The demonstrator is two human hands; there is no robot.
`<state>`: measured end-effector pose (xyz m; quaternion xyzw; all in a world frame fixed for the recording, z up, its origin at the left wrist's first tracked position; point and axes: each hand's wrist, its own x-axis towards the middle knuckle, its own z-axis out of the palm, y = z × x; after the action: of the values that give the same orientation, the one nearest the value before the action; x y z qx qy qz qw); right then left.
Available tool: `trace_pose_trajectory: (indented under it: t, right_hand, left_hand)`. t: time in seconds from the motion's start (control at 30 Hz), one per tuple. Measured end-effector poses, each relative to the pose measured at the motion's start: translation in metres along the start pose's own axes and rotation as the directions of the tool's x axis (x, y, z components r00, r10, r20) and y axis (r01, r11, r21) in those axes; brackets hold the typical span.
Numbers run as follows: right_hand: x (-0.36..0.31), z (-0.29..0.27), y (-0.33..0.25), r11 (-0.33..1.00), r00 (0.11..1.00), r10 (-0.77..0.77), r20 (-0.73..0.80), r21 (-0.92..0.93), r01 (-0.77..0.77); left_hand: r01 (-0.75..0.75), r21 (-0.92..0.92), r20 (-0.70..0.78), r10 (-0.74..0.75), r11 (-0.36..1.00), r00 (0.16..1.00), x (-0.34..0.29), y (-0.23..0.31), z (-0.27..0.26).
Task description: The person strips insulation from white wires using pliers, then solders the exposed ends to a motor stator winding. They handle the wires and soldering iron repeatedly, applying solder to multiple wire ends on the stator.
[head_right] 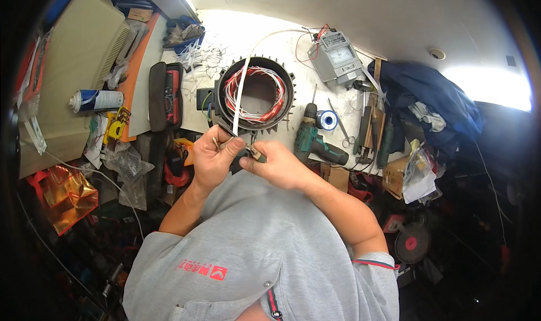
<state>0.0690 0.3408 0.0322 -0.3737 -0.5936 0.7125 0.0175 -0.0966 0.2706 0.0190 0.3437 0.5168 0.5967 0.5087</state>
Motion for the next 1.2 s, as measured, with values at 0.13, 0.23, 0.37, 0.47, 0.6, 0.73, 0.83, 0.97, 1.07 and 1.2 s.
trace_pose_trajectory:
  t: [0.13, 0.23, 0.37, 0.47, 0.6, 0.73, 0.83, 0.97, 1.07, 1.2]
  right_hand:
    - [0.001, 0.011, 0.001, 0.996, 0.991, 0.029, -0.129, -0.08, -0.039]
    - [0.004, 0.019, 0.0, 0.984, 0.974, 0.02, -0.224, -0.166, -0.058]
    - [0.008, 0.025, 0.011, 0.984, 0.964, -0.03, -0.263, -0.179, -0.019]
    - [0.007, 0.022, 0.019, 0.994, 0.992, -0.06, -0.114, 0.084, 0.07]
    - [-0.002, 0.009, -0.013, 0.962, 0.993, -0.08, -0.086, -0.266, 0.055]
    - [-0.001, 0.001, -0.021, 0.941, 0.997, -0.002, -0.077, -0.339, -0.024]
    - [0.003, -0.003, -0.006, 0.969, 0.996, -0.06, -0.074, -0.246, 0.04]
    - [0.01, -0.002, 0.016, 0.998, 0.999, 0.042, -0.03, -0.035, -0.043]
    - [0.012, -0.001, 0.029, 0.993, 0.996, -0.014, -0.09, -0.119, 0.003]
    - [0.007, 0.006, 0.022, 0.984, 0.956, -0.065, -0.287, -0.178, 0.014]
  left_hand:
    - [-0.051, 0.046, 0.005, 0.051, 0.998, 0.999, 0.002, -0.005, -0.004]
    - [-0.064, 0.057, 0.005, 0.064, 0.996, 0.998, 0.003, -0.01, -0.008]
    - [-0.025, 0.099, 0.048, 0.02, 0.995, 0.999, 0.004, -0.012, -0.015]
    - [-0.069, 0.198, 0.128, 0.044, 0.978, 0.991, 0.007, 0.001, -0.018]
    - [-0.336, 0.382, 0.24, 0.258, 0.861, 0.936, 0.012, -0.002, -0.027]
    - [-0.34, 0.369, 0.18, 0.292, 0.865, 0.939, 0.014, -0.01, -0.022]
    - [-0.301, 0.382, 0.152, 0.262, 0.874, 0.953, 0.014, -0.006, -0.015]
    - [-0.272, 0.444, 0.129, 0.24, 0.854, 0.962, 0.014, -0.001, -0.004]
    - [-0.298, 0.512, 0.073, 0.305, 0.806, 0.95, 0.017, -0.008, -0.001]
    - [-0.161, 0.46, -0.019, 0.191, 0.873, 0.981, 0.016, -0.005, 0.002]
